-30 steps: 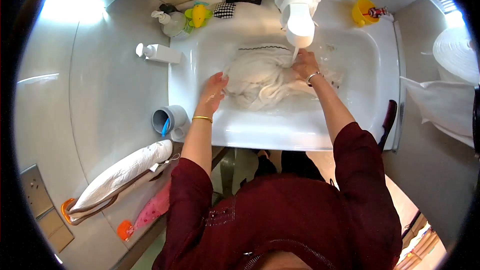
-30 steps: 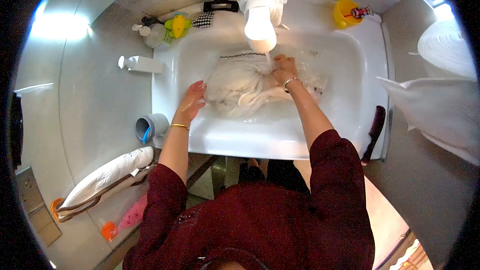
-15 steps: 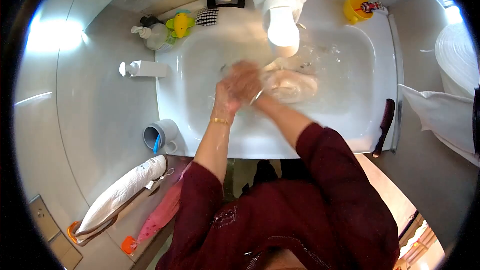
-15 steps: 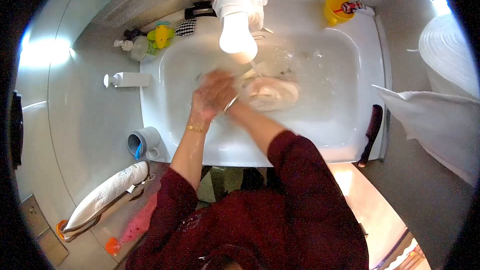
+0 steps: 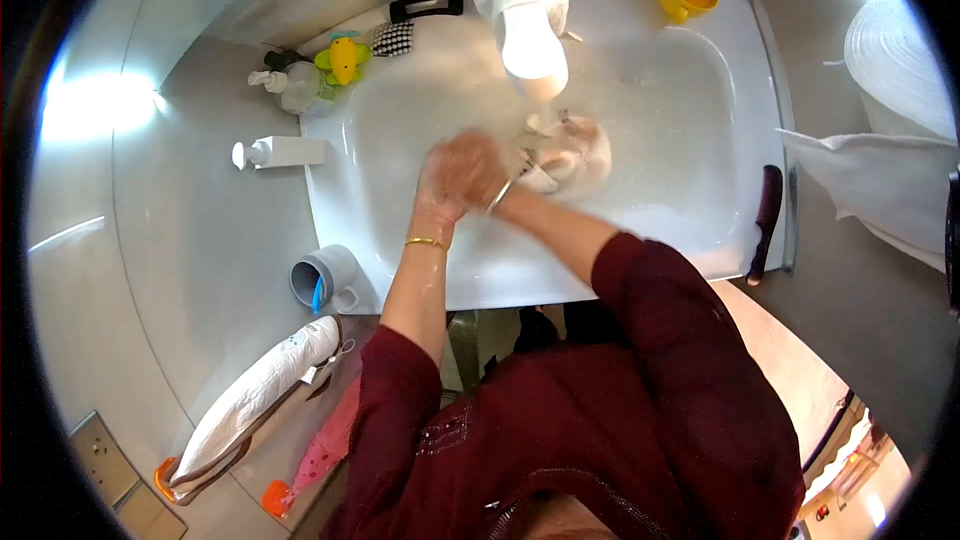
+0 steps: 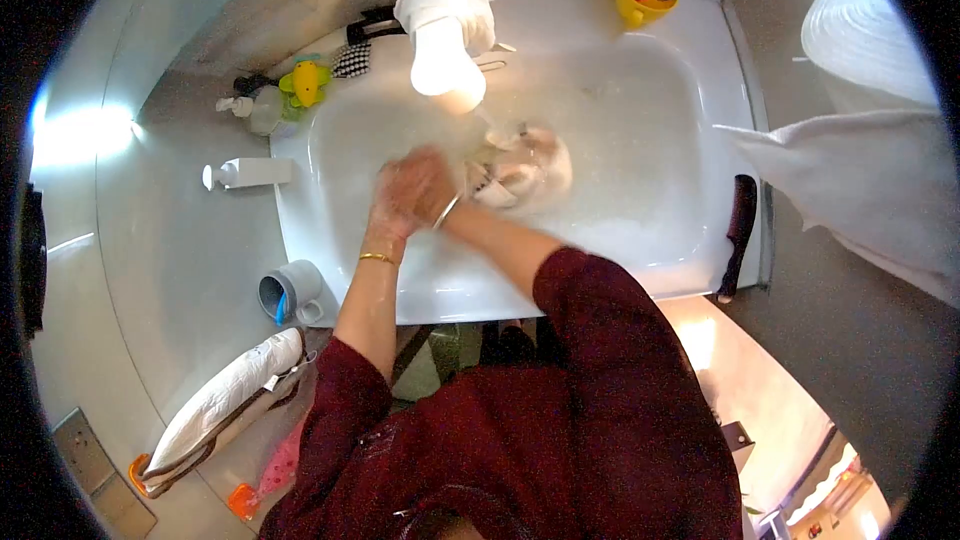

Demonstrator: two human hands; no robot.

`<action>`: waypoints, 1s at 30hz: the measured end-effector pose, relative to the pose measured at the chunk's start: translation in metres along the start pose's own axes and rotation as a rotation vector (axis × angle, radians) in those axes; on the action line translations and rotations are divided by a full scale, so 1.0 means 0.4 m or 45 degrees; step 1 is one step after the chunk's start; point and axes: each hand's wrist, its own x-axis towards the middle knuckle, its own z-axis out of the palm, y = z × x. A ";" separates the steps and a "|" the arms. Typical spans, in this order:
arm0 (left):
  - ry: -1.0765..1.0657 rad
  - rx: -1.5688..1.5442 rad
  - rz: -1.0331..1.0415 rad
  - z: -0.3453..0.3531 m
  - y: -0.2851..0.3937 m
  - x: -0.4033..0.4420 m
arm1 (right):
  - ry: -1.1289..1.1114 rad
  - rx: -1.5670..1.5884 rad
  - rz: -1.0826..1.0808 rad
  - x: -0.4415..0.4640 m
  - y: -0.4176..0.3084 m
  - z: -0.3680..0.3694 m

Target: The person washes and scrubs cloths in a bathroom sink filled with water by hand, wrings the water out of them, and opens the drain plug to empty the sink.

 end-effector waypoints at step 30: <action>0.325 0.181 -0.104 0.030 -0.078 -0.006 | -0.027 0.764 0.198 -0.075 0.028 -0.336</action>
